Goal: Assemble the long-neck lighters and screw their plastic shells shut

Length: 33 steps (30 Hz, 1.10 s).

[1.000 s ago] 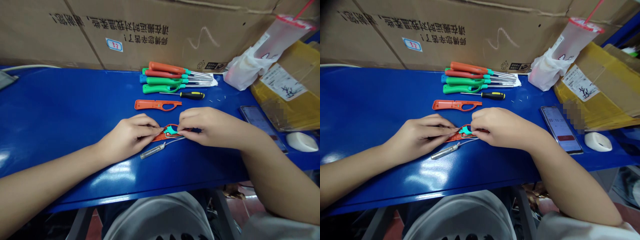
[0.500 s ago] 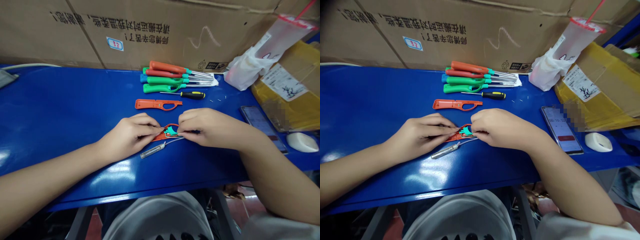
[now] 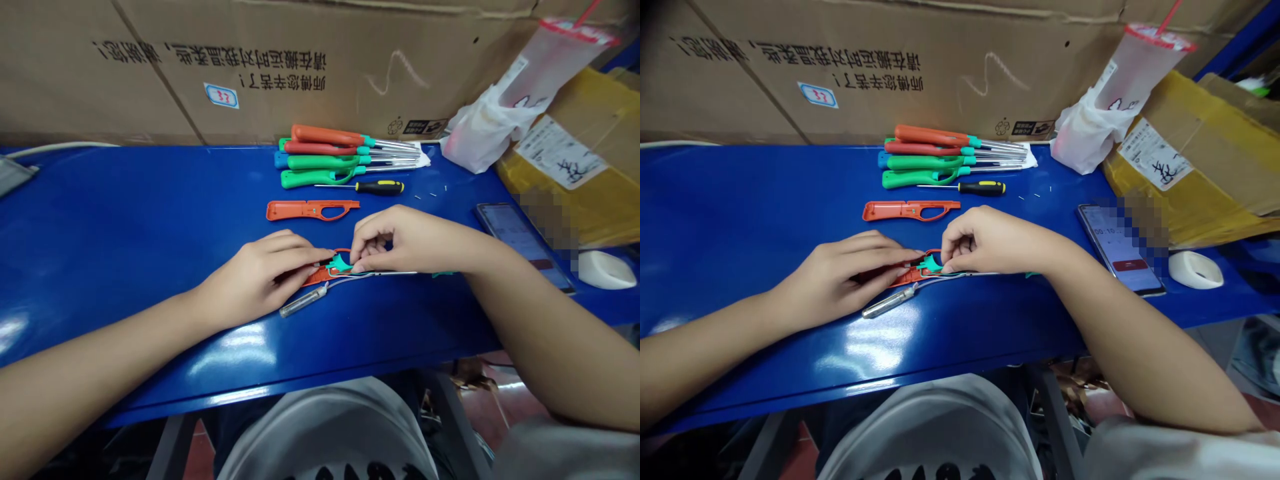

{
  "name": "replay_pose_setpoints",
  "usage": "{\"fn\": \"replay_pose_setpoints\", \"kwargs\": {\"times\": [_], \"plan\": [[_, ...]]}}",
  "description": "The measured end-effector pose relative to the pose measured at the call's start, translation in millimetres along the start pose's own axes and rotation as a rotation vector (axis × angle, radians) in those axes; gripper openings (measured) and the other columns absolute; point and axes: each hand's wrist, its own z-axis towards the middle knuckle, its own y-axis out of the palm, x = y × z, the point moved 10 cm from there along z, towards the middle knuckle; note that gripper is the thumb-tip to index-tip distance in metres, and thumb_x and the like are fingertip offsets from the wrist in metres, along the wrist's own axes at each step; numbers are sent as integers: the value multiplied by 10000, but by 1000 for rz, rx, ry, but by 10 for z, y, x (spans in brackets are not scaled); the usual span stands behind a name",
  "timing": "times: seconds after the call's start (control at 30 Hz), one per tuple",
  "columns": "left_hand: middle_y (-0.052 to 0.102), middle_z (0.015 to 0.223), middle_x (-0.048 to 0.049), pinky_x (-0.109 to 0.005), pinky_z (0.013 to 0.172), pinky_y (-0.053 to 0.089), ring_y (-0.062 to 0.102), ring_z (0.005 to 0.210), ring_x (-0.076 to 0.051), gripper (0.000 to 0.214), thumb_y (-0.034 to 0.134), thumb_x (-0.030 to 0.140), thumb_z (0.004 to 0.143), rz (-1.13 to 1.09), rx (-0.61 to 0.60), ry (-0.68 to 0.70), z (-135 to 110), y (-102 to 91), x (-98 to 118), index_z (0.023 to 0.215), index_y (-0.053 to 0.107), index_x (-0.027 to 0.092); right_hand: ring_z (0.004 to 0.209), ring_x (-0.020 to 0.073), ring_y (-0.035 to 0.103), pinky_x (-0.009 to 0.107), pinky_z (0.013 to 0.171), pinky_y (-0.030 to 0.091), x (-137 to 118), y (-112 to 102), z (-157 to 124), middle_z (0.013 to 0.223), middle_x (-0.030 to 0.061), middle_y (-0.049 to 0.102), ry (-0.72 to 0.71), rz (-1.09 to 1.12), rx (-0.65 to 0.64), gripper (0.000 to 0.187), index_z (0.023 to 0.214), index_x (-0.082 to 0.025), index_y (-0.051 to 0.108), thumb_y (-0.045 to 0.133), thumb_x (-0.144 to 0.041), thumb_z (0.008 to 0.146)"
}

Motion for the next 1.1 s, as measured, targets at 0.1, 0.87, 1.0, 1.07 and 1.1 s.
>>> {"fn": "replay_pose_setpoints", "kwargs": {"times": [0.1,0.87,1.0,1.07,1.1], "plan": [[726,1137,-92,-264,848,558,678,1002,-170,326,551,78,1028,21,-53,22,7,40,28,1280,734,175,669,132,586,268,619,453,29,15,-3,764,6,706,16,26,-11,227,895,-170,790,729,-385,854],[727,1198,-110,-284,932,562,698,1074,-193,369,514,77,1031,76,-143,74,-16,-57,-107,1291,743,202,748,158,646,286,684,448,56,-136,-291,852,-2,744,93,-380,-105,123,857,-230,718,632,-295,915],[730,1204,-114,-306,943,571,699,1090,-204,376,517,83,1030,66,-147,87,-6,-61,-88,1308,736,212,804,170,685,291,721,465,-66,-196,-271,929,12,783,-19,-400,-24,136,928,-229,762,633,-201,898],[735,1199,-110,-312,950,574,699,1093,-205,375,522,86,1030,59,-146,88,-1,-66,-80,1307,736,219,847,184,702,303,754,474,-120,-200,-263,971,22,796,-92,-423,-6,186,976,-232,785,624,-174,904],[739,1195,-107,-313,956,574,700,1094,-204,374,523,87,1030,54,-144,87,2,-70,-78,1303,739,225,863,192,707,310,766,478,-137,-195,-259,980,27,799,-120,-441,-2,203,991,-233,794,622,-166,907]]}}
